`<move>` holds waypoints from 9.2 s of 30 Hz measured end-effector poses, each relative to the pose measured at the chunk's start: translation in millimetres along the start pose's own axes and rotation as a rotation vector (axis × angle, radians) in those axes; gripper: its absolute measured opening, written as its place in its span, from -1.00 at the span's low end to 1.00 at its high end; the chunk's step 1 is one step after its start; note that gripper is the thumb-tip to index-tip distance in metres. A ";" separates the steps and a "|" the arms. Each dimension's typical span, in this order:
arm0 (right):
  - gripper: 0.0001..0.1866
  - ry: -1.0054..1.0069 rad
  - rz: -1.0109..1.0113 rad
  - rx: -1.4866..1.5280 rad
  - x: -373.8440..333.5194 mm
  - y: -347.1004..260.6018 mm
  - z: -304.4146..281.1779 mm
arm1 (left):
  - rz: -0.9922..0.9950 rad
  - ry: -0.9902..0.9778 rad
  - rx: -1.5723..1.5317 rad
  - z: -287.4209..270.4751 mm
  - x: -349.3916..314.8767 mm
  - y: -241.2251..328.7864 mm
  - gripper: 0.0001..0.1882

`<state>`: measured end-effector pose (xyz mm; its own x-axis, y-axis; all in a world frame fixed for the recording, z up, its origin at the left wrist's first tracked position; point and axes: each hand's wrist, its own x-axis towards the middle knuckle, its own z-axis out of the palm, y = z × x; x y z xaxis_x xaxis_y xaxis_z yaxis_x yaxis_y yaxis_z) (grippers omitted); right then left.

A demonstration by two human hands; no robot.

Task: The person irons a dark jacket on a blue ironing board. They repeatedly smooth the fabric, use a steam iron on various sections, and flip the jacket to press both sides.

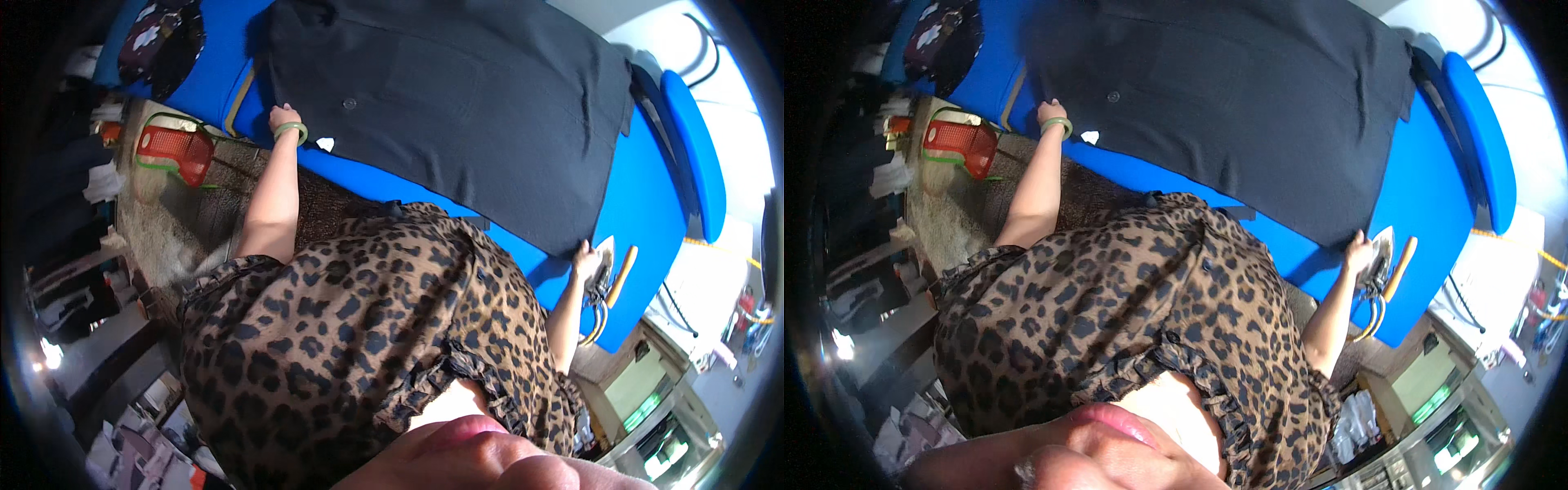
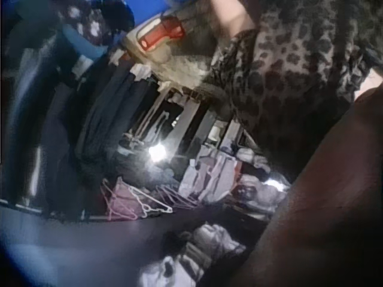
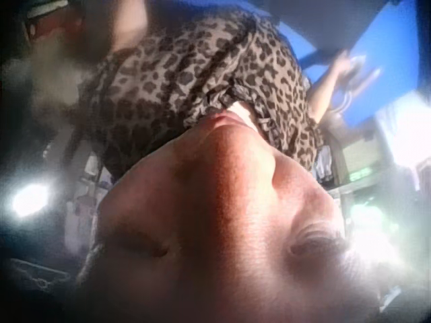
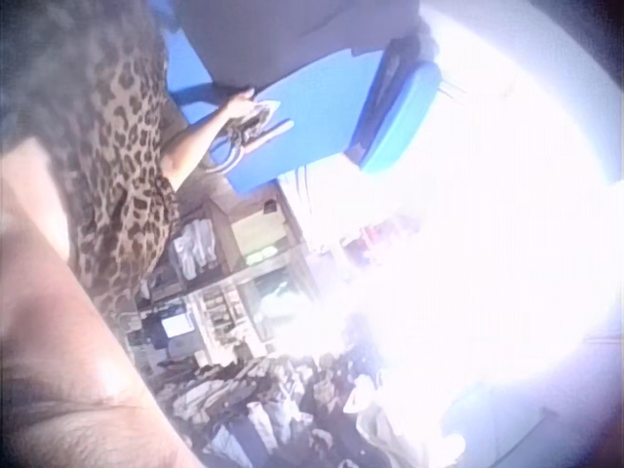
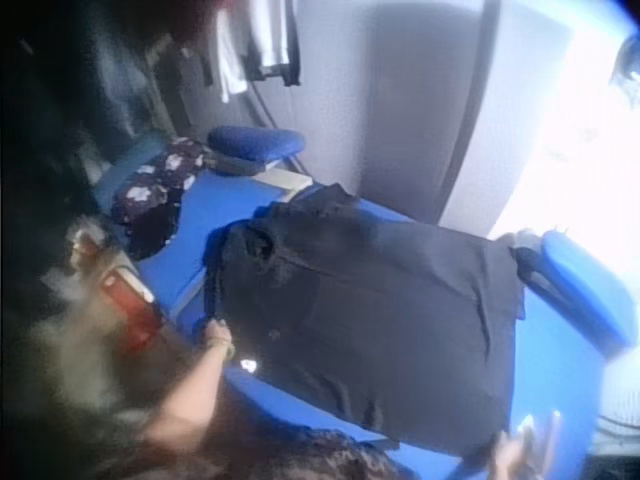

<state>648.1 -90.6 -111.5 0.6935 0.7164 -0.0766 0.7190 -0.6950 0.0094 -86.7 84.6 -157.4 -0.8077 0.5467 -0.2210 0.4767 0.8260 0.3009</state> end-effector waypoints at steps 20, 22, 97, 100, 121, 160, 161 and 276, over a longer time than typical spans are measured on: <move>-0.67 0.200 -0.387 -0.354 5.7 -53.3 5.3 | -0.058 0.247 -0.062 -16.8 32.1 -57.6 -0.64; -0.46 0.330 -0.424 -0.126 0.3 -122.1 -9.8 | 0.172 0.492 0.060 -22.5 6.6 -23.7 -0.56; -0.52 0.147 0.022 0.248 111.1 -216.6 -20.2 | 2.101 -0.702 0.041 94.9 -186.5 299.3 -0.53; -0.62 0.211 0.091 0.249 105.8 -233.9 -34.8 | 2.178 -0.511 0.133 96.1 -185.0 324.1 -0.47; -0.33 0.017 -0.421 -0.280 -48.4 -313.5 -50.6 | 1.862 -0.607 0.023 75.1 -171.3 224.4 -0.51; -0.64 0.369 -0.094 0.107 33.7 -246.7 22.8 | 1.986 -0.822 0.359 46.3 -242.1 93.7 -0.35; -0.64 0.363 -0.119 0.111 36.1 -253.7 17.9 | 1.992 -0.807 0.375 44.8 -241.8 93.2 -0.35; -0.41 -1.040 -0.766 0.273 -122.4 -514.3 -76.1 | 0.890 0.120 -0.279 47.1 -26.2 -1.3 -0.65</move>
<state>197.0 183.8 -31.1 -0.3292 0.6352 -0.6987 0.7932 -0.2154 -0.5696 -49.8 75.6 -195.6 -0.2240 0.9306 0.2895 0.8484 0.0399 0.5279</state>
